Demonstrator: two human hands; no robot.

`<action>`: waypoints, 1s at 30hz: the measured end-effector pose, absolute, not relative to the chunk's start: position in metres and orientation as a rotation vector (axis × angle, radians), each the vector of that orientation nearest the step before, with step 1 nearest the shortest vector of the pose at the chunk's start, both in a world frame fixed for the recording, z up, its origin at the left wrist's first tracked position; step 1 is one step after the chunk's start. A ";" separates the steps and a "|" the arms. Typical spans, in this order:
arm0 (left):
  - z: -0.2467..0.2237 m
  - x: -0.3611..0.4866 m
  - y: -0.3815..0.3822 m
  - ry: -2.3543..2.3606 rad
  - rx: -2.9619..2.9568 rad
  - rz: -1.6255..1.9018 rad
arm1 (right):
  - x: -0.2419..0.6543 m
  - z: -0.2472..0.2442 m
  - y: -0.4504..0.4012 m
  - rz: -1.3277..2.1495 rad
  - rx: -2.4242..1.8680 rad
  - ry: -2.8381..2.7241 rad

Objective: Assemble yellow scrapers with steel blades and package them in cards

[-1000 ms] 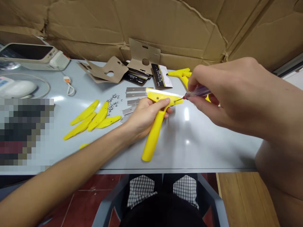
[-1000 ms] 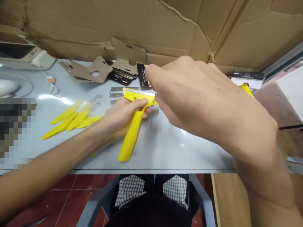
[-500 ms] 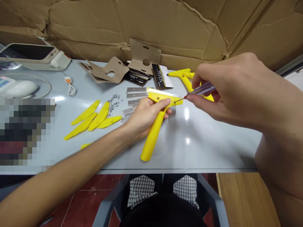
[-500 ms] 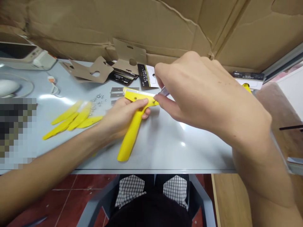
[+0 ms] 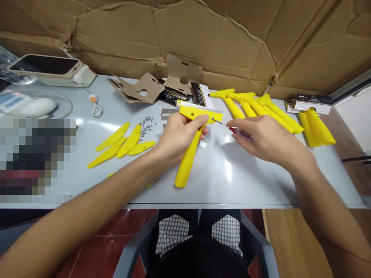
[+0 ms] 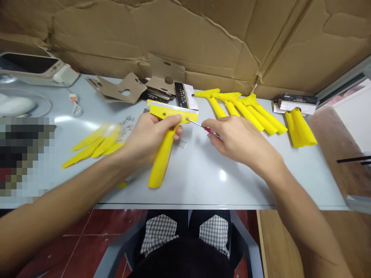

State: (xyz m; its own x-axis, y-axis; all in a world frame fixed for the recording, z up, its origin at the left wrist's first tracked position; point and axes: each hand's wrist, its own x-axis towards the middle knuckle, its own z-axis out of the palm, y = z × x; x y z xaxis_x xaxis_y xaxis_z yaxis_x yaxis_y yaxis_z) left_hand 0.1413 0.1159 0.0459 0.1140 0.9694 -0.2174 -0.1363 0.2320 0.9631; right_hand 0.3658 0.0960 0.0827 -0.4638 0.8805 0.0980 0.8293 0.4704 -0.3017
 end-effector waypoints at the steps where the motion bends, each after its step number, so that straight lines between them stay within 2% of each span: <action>1: 0.045 0.141 0.116 1.113 0.978 1.033 | 0.366 0.077 0.096 0.332 -1.458 -2.492; 6: 0.044 0.142 0.120 1.077 0.875 1.048 | 0.368 0.062 0.095 0.344 -1.342 -2.468; 15: 0.050 0.138 0.129 0.996 0.757 1.136 | 0.365 0.047 0.089 0.056 -1.719 -2.652; 26: 0.043 0.144 0.122 0.994 0.687 1.024 | 0.368 0.052 0.091 0.139 -1.747 -2.611; 28: 0.041 0.145 0.120 0.983 0.687 0.996 | 0.369 0.052 0.091 0.150 -1.680 -2.500; 30: 0.038 0.145 0.118 0.961 0.707 0.988 | 0.367 0.053 0.091 0.304 -1.559 -2.271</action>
